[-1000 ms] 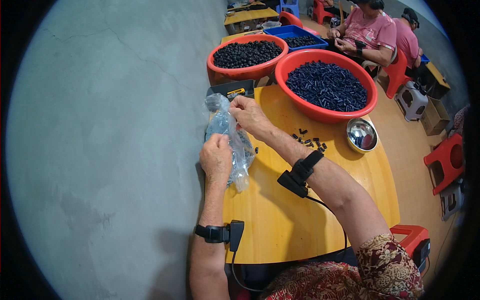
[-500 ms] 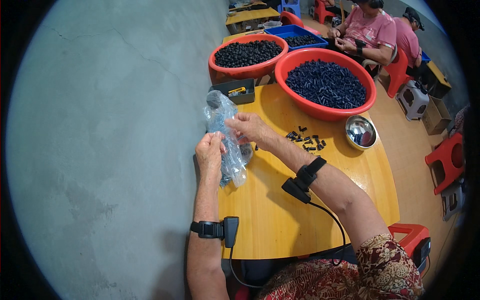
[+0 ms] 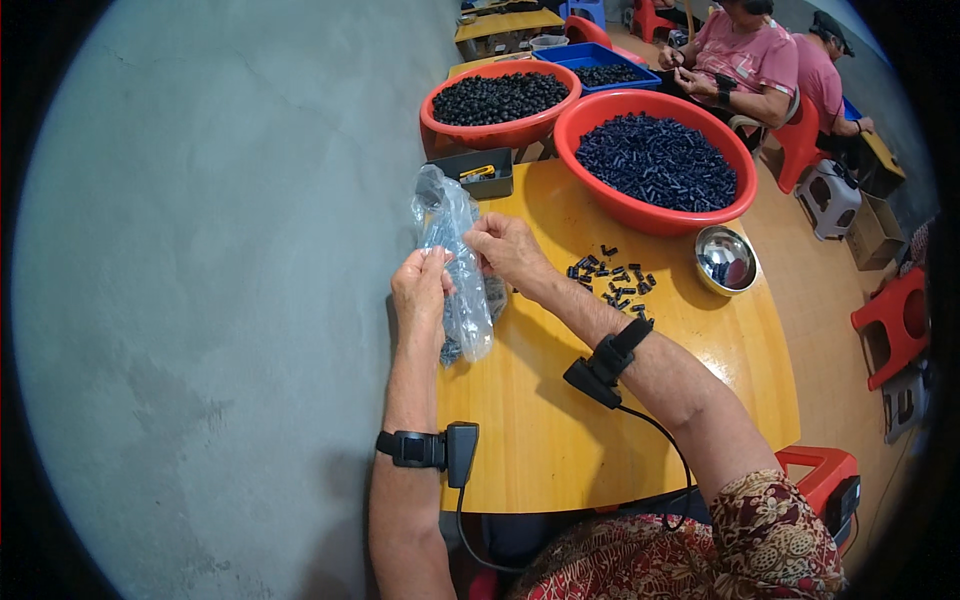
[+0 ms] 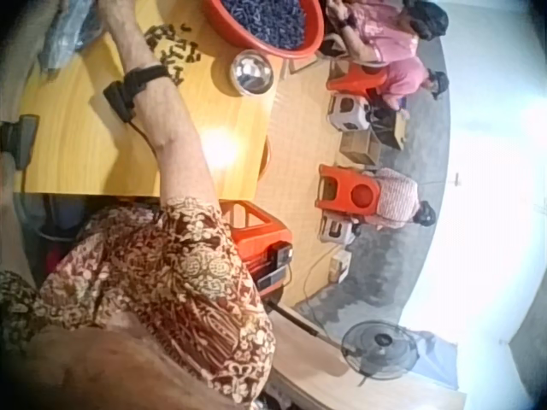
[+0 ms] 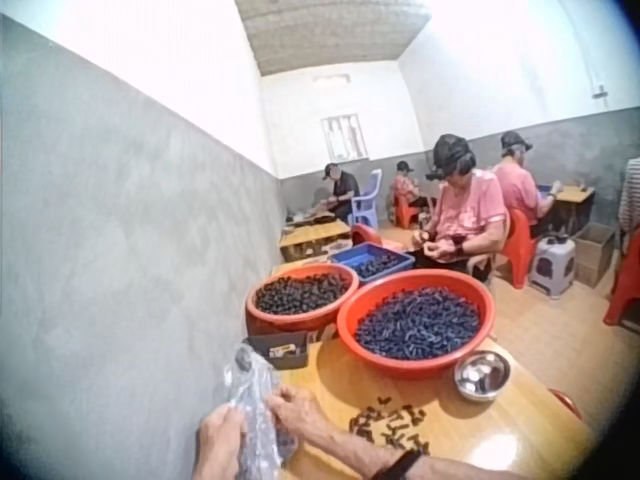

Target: Manually assembling small black plastic components at a workshop table.

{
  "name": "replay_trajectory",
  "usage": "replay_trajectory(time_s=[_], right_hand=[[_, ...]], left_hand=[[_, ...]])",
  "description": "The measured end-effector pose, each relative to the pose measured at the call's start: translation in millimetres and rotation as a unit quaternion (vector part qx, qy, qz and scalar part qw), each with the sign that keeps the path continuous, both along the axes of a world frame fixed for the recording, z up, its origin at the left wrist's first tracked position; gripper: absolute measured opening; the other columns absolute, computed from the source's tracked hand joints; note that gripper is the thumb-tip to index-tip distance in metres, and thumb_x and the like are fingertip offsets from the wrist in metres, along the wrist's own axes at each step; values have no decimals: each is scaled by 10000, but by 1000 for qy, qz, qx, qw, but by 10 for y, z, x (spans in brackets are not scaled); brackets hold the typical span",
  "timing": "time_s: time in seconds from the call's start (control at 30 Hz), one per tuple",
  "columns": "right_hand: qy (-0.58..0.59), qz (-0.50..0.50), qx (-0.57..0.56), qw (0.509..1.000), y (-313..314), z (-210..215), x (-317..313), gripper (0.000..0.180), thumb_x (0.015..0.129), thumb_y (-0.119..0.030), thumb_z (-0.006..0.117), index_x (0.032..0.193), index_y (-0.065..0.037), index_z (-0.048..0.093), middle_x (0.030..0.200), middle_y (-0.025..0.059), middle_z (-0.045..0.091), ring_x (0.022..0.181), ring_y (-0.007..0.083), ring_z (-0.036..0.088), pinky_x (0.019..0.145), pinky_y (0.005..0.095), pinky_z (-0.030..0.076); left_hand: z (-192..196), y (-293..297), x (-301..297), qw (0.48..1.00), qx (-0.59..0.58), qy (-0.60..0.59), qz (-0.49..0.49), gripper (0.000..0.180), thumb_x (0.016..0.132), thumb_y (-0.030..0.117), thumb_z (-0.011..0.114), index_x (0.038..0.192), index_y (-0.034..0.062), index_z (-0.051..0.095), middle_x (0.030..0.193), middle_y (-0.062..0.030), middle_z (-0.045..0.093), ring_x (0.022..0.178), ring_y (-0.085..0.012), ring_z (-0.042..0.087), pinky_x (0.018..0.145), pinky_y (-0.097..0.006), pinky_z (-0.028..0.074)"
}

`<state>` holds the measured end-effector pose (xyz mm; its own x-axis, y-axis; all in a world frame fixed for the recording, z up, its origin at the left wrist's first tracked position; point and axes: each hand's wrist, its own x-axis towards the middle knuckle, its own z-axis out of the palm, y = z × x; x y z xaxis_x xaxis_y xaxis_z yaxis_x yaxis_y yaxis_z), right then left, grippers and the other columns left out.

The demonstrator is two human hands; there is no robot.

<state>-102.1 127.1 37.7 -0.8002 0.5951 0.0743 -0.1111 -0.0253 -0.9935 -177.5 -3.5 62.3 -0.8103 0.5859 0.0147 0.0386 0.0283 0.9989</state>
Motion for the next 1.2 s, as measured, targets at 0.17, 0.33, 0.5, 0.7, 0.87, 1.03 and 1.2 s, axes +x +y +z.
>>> replay_trajectory(time_s=[0.17,0.33,0.5,0.7,0.87,1.03,1.2], right_hand=[[56,-139,249,957,-82,167,141,270,815,-237,657,890,13,587,784,144,633,766,255,630,708,382,508],[-55,7,336,940,-218,228,368,309,803,-276,648,897,12,587,785,168,640,752,269,643,687,391,506],[-16,-26,238,971,-58,-54,300,208,827,-193,638,853,13,632,710,182,638,675,281,642,650,387,509],[-17,-30,136,990,-11,61,307,181,862,-162,657,772,-14,606,660,6,578,607,79,527,536,246,427],[-16,-26,52,998,34,128,236,259,837,-243,722,734,-33,611,649,13,576,573,83,513,515,249,416],[-7,0,-2,1000,-12,226,204,255,836,-248,730,721,-51,615,641,5,570,560,86,509,516,246,417],[-39,78,-29,996,21,213,176,192,852,-220,707,768,-66,629,703,0,588,623,87,532,556,244,436]], left_hand=[[173,34,-54,999,-18,-26,-29,173,930,216,573,903,53,624,668,6,582,614,-78,541,572,-217,404],[294,87,-61,996,-44,-38,-69,125,909,179,570,931,63,613,738,-27,649,651,-89,582,612,-200,422],[269,140,-41,993,-48,1,-106,173,911,183,577,1002,43,621,835,-48,676,714,-87,582,638,-204,433],[104,-119,55,990,-27,52,-125,270,931,225,602,1108,23,618,936,-56,671,837,-86,563,730,-197,433],[94,-182,189,988,55,34,-143,305,909,256,661,1096,19,627,970,-50,660,859,-91,568,775,-228,458],[86,-170,256,976,-39,185,-104,325,883,292,705,1032,7,654,912,-58,675,840,-127,612,790,-273,494],[111,-104,241,994,-36,92,-41,360,916,385,653,903,25,644,784,-5,615,701,-59,540,651,-206,448]])
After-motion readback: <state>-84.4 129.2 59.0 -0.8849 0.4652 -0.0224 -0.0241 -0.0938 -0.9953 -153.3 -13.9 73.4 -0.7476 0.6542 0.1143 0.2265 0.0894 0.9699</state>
